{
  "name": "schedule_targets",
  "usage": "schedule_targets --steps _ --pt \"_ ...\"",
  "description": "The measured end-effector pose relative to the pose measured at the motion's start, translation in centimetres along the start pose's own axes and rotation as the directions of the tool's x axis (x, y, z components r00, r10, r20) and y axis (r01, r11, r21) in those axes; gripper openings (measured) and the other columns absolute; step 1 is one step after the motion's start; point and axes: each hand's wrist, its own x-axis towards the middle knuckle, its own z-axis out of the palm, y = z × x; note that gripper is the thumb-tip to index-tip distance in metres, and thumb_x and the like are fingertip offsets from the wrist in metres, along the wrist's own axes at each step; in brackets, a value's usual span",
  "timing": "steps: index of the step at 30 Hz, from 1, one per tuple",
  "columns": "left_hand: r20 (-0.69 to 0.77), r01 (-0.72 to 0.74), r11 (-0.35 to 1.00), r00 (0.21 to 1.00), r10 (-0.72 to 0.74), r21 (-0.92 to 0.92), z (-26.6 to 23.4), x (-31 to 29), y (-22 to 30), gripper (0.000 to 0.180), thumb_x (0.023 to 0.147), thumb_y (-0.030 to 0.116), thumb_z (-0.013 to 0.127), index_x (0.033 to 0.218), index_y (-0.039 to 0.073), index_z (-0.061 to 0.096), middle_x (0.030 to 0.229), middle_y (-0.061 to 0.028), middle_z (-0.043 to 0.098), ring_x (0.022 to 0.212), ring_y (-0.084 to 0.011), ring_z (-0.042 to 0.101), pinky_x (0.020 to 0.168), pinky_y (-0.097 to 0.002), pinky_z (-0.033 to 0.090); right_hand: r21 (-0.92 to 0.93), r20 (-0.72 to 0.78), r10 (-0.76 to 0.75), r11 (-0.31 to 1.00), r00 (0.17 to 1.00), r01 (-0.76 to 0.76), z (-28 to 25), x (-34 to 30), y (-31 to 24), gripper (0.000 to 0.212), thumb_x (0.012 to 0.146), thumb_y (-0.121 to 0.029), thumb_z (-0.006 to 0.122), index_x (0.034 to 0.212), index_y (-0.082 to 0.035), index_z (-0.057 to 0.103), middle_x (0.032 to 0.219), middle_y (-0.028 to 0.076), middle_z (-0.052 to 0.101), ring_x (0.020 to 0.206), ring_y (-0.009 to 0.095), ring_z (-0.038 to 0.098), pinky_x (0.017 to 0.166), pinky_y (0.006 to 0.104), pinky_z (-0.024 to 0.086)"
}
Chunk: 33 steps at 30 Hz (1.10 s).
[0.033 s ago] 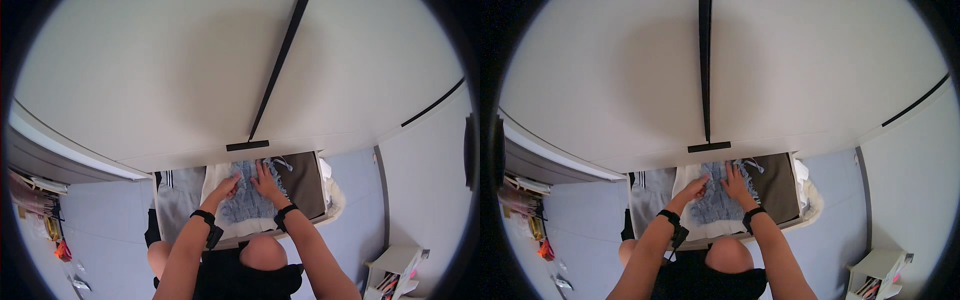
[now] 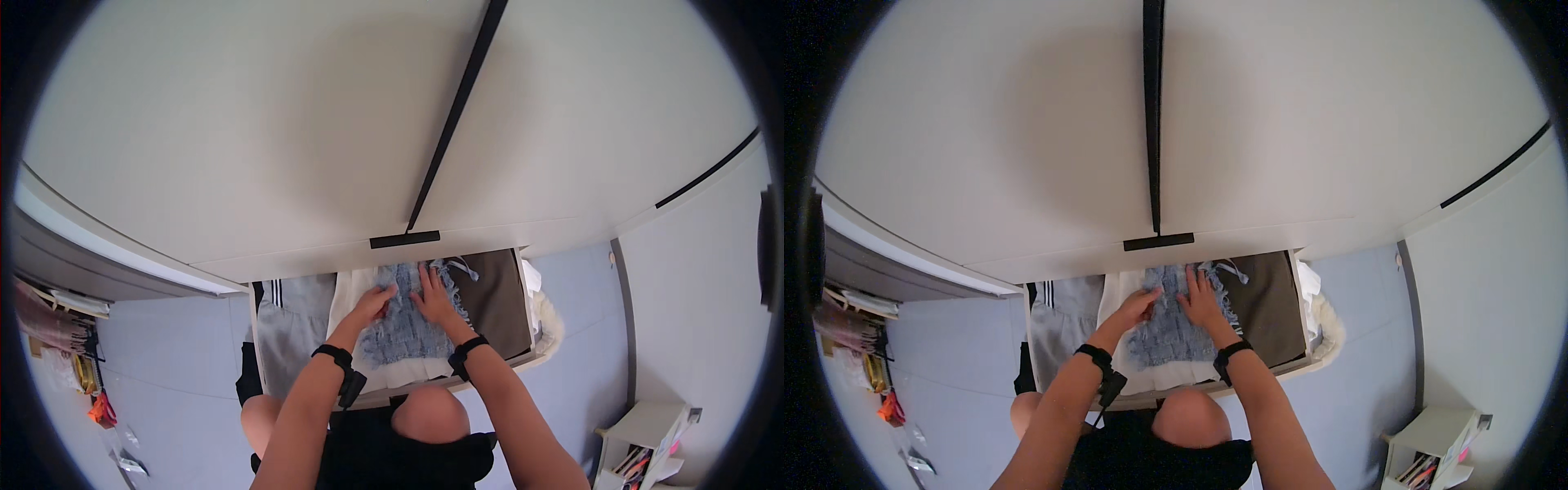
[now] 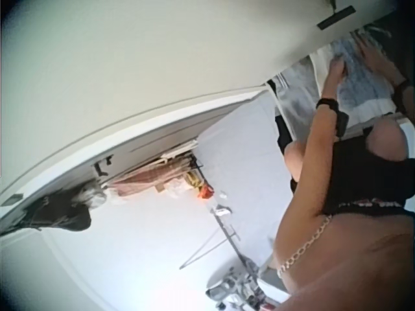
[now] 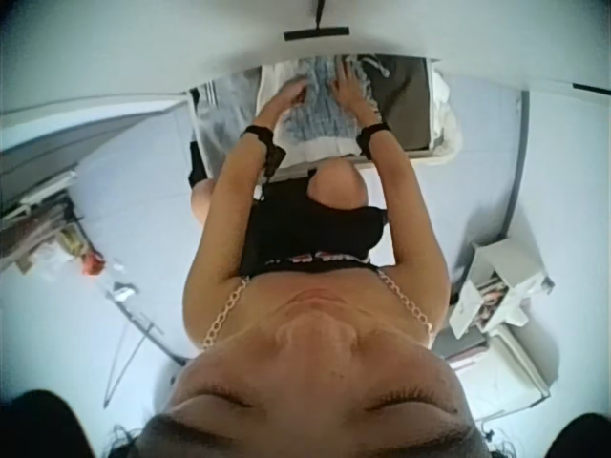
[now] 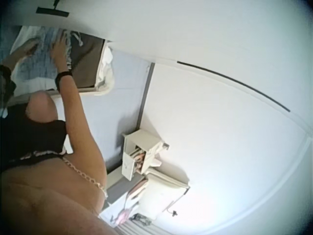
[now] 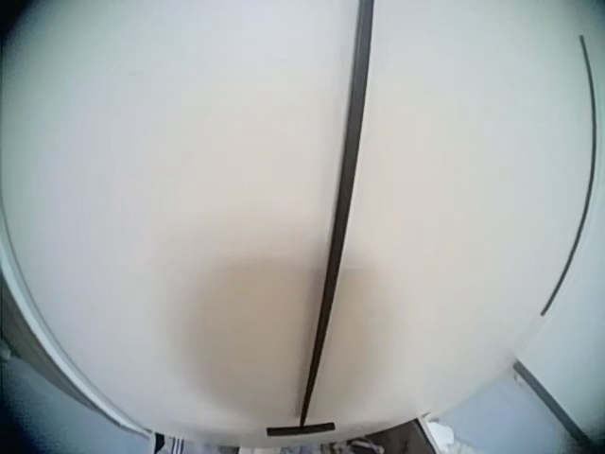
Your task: The person folds and organizes several garments, including a blue patterned top, a black shirt, a white fuzzy accessory, and a white t-shirt, by placing them into an open dresser drawer.
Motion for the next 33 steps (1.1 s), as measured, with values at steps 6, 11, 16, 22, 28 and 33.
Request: schedule_targets --steps 6,11,16,22,28,33 --pt "-0.1 -0.253 0.919 0.967 0.233 -0.303 -0.7 0.7 0.0 0.035 0.077 0.034 0.065 0.094 0.004 0.058 0.081 -0.0012 0.057 0.06 -0.0105 0.046 0.054 -0.0251 0.038 -0.085 -0.002 -0.046 0.995 0.999 0.045 -1.7 -0.8 -2.3 0.077 0.077 -0.021 0.059 0.137 -0.007 0.014 0.136 0.029 0.018 0.121 0.05 0.024 0.1 0.0512 0.023" --pt "0.16 -0.068 0.902 0.976 0.149 -0.425 0.9 -2.1 2.4 0.043 0.072 0.022 0.07 0.106 -0.001 0.056 0.089 -0.0074 0.061 0.075 -0.0177 0.058 0.067 -0.0289 0.047 -0.057 -0.052 -0.064 0.996 0.997 0.062 -1.8 -2.1 -1.0 0.081 0.071 -0.013 0.062 0.136 -0.005 0.014 0.139 0.026 0.015 0.124 0.047 0.021 0.101 0.0466 0.024" --pt "0.057 -0.067 0.994 0.996 0.072 -0.085 2.6 -1.5 0.0 0.049 0.067 0.016 0.071 0.107 -0.004 0.052 0.102 -0.0141 0.058 0.09 -0.0238 0.058 0.078 -0.0367 0.047 0.109 -0.082 -0.007 0.994 0.997 0.016 -2.6 -2.8 -1.7 0.077 0.072 -0.008 0.06 0.135 -0.002 0.016 0.14 0.025 0.012 0.126 0.043 0.019 0.102 0.0454 0.024" --pt "0.177 -0.23 0.315 0.966 0.187 0.921 -1.2 -0.5 1.1 0.055 0.066 0.031 0.069 0.098 -0.011 0.053 0.092 -0.0179 0.061 0.084 -0.0278 0.06 0.073 -0.0356 0.047 -0.286 0.045 -0.212 0.934 0.976 0.216 -3.9 -2.3 -2.5 0.071 0.073 -0.01 0.057 0.135 -0.008 0.023 0.14 0.018 0.019 0.127 0.039 0.022 0.103 0.0444 0.025" --pt "-0.295 -0.218 0.97 0.925 0.24 0.106 -4.4 0.6 -1.5 0.059 0.066 0.027 0.07 0.11 -0.006 0.049 0.102 -0.016 0.058 0.09 -0.0255 0.057 0.076 -0.0335 0.045 -0.286 0.2 0.036 0.958 0.979 0.024 -2.4 -1.2 -2.1 0.058 0.081 -0.02 0.047 0.134 -0.012 0.026 0.142 0.011 0.021 0.128 0.036 0.022 0.101 0.047 0.026" --pt "-0.43 -0.347 0.938 0.848 0.311 -0.007 -3.6 0.2 -0.9 0.054 0.068 0.01 0.067 0.115 -0.003 0.044 0.106 -0.0135 0.056 0.095 -0.0234 0.054 0.081 -0.0314 0.043 -0.267 0.13 -0.003 0.963 0.991 0.038 -2.0 -0.1 -2.4 0.061 0.08 -0.024 0.05 0.135 -0.015 0.026 0.142 0.011 0.019 0.128 0.039 0.022 0.101 0.0496 0.026"
